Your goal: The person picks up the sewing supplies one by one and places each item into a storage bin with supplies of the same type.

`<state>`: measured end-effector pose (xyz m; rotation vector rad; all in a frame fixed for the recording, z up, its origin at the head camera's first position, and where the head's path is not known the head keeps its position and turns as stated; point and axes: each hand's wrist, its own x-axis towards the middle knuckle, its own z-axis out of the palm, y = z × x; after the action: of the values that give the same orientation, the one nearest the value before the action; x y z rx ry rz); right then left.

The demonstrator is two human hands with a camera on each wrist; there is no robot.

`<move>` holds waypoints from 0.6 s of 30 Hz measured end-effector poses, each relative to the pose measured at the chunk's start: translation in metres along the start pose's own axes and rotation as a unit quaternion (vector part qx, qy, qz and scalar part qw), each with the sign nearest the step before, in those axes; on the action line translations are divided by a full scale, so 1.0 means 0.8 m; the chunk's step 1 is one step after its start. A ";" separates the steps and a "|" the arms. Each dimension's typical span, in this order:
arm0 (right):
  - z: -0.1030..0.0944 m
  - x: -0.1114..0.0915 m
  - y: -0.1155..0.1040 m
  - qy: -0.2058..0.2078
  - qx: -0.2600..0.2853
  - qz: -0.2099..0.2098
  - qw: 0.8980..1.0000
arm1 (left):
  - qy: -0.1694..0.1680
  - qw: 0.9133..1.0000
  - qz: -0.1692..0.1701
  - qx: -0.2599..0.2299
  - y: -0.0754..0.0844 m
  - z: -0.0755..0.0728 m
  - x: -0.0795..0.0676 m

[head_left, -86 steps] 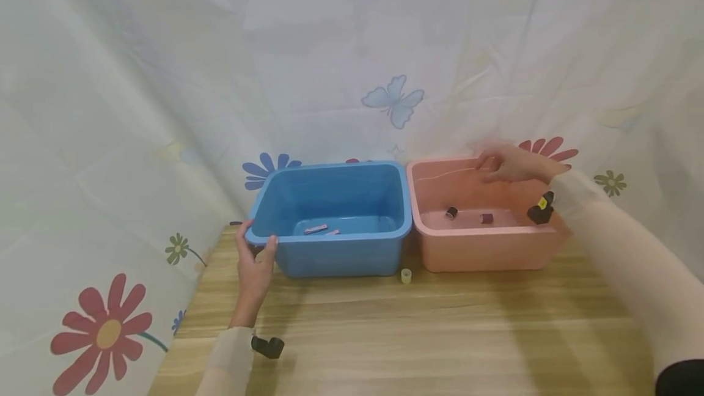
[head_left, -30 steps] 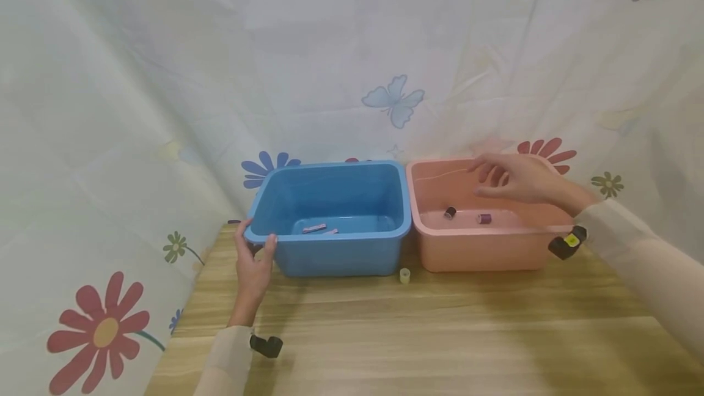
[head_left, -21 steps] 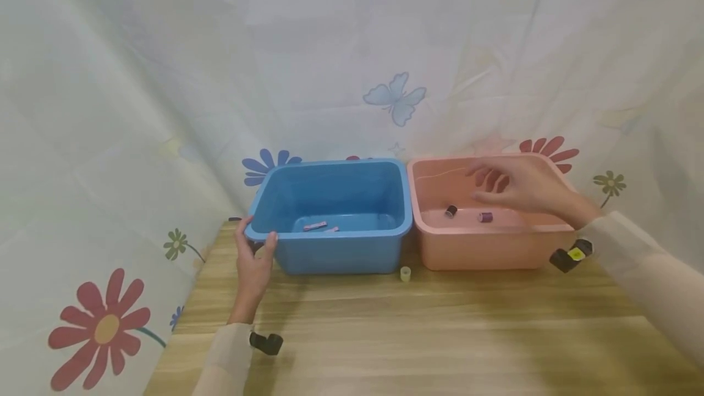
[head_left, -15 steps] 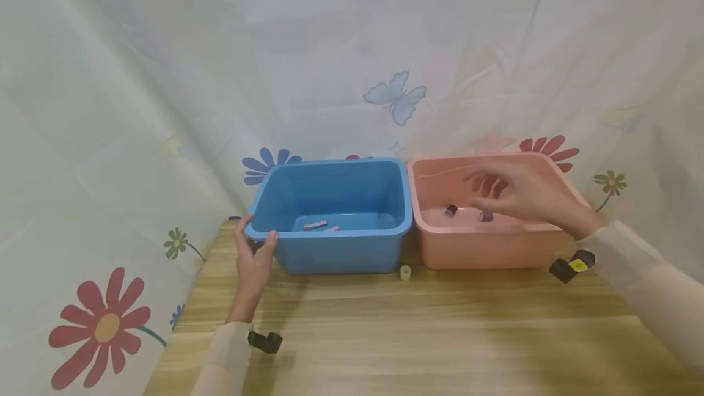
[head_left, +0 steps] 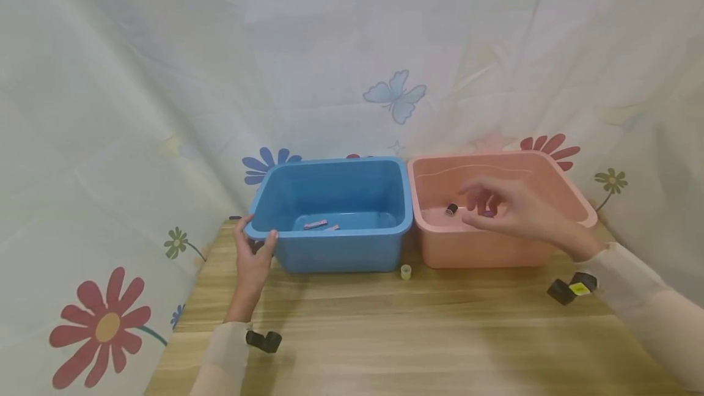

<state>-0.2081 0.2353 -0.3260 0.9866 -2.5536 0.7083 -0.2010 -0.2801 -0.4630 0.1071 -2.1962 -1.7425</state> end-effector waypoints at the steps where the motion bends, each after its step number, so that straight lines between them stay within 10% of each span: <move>1: 0.002 -0.002 -0.001 -0.001 0.009 0.003 1.000 | 0.000 1.000 -0.001 0.001 0.000 0.000 0.000; 18: 0.034 -0.018 -0.009 -0.022 0.103 0.021 0.994 | -0.002 1.000 -0.001 -0.006 0.000 0.000 0.000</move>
<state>-0.1959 0.2239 -0.3526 1.0233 -2.5846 0.9897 -0.2009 -0.2800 -0.4632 0.1039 -2.1885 -1.7577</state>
